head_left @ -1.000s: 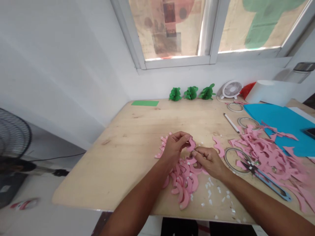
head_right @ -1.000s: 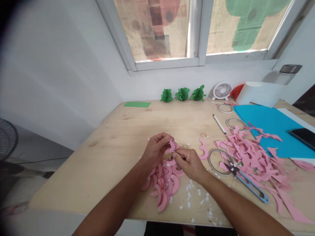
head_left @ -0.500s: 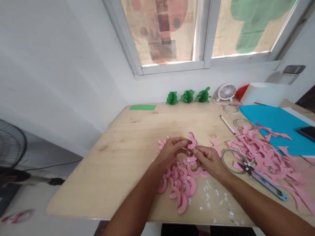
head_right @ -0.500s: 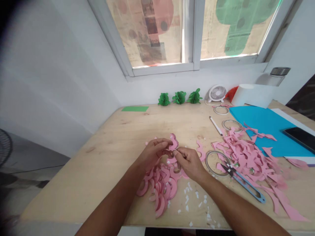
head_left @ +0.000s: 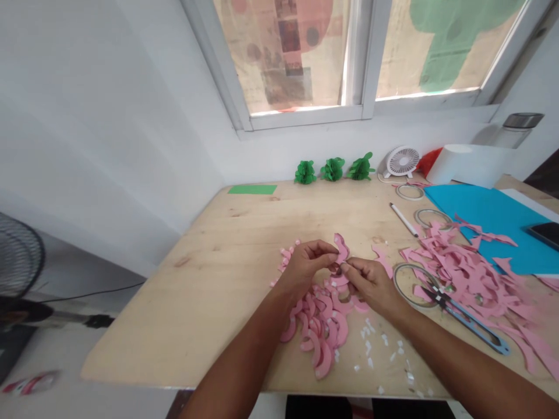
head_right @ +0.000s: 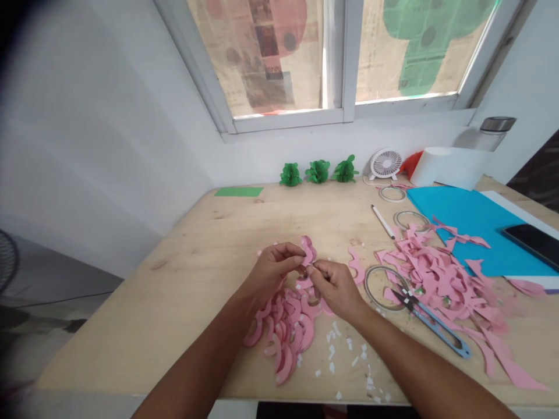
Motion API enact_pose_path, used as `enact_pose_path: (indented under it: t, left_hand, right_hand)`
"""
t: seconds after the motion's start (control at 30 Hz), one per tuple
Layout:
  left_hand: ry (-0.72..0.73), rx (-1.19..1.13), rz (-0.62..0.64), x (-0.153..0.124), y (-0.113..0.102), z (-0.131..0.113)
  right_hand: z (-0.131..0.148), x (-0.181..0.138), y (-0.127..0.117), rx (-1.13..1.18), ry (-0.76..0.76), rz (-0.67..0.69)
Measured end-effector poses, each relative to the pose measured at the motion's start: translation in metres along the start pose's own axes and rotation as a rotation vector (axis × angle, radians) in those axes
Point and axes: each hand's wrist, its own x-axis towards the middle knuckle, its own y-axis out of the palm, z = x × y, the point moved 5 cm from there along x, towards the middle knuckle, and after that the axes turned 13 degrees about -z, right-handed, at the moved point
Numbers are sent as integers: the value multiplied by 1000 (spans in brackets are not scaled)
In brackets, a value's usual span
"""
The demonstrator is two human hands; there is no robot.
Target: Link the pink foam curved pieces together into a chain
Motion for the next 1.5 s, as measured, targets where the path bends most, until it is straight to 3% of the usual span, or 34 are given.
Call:
enact_pose_path:
  t: [0.47, 0.8, 1.17, 1.3, 1.5]
  left_hand:
    - [37, 11, -78, 2, -3, -1]
    - [88, 105, -112, -2, 3, -2]
    - [17, 37, -54, 0, 0, 5]
    - [54, -11, -99, 2, -2, 2]
    - [72, -50, -155, 3, -4, 1]
  right_hand:
    - [3, 0, 0, 44, 1, 13]
    - [-8, 3, -4, 75, 82, -62]
    - [-8, 5, -3, 132, 67, -73]
    - [-1, 6, -6, 145, -9, -67]
    - [-1, 5, 0, 102, 77, -6]
